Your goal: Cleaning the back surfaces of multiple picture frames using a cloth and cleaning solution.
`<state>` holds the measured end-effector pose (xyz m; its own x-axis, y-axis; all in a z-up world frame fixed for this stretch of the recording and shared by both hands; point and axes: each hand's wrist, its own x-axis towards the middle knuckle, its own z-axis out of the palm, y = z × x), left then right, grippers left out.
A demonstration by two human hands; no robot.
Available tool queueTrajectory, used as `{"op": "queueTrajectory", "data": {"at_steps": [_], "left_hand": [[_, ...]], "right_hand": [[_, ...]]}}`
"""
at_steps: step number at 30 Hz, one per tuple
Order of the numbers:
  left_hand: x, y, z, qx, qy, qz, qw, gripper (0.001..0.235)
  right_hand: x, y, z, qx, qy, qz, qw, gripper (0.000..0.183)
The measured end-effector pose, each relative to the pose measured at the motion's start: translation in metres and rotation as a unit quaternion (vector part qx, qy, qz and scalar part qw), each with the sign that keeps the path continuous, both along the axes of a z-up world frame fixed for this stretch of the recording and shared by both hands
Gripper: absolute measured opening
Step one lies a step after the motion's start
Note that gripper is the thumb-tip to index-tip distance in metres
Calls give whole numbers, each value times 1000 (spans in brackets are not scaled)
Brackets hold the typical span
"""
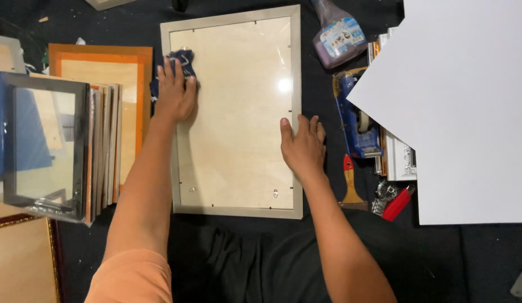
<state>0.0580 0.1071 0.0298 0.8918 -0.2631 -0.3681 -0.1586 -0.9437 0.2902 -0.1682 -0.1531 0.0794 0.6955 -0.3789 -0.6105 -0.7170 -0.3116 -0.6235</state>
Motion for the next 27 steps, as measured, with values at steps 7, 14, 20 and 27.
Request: {"op": "queueTrajectory", "data": {"at_steps": [7, 14, 20, 27], "left_hand": [[-176, 44, 55, 65, 80, -21, 994, 81], [-283, 69, 27, 146, 190, 13, 971, 102], [-344, -16, 22, -4, 32, -38, 999, 107], [-371, -103, -80, -132, -141, -170, 966, 95]], "right_hand": [[-12, 0, 5, -22, -31, 35, 999, 75], [-24, 2, -29, -23, -52, 26, 998, 74], [-37, -2, -42, -54, -61, 84, 993, 77], [-39, 15, -5, -77, -85, 148, 982, 75]]}}
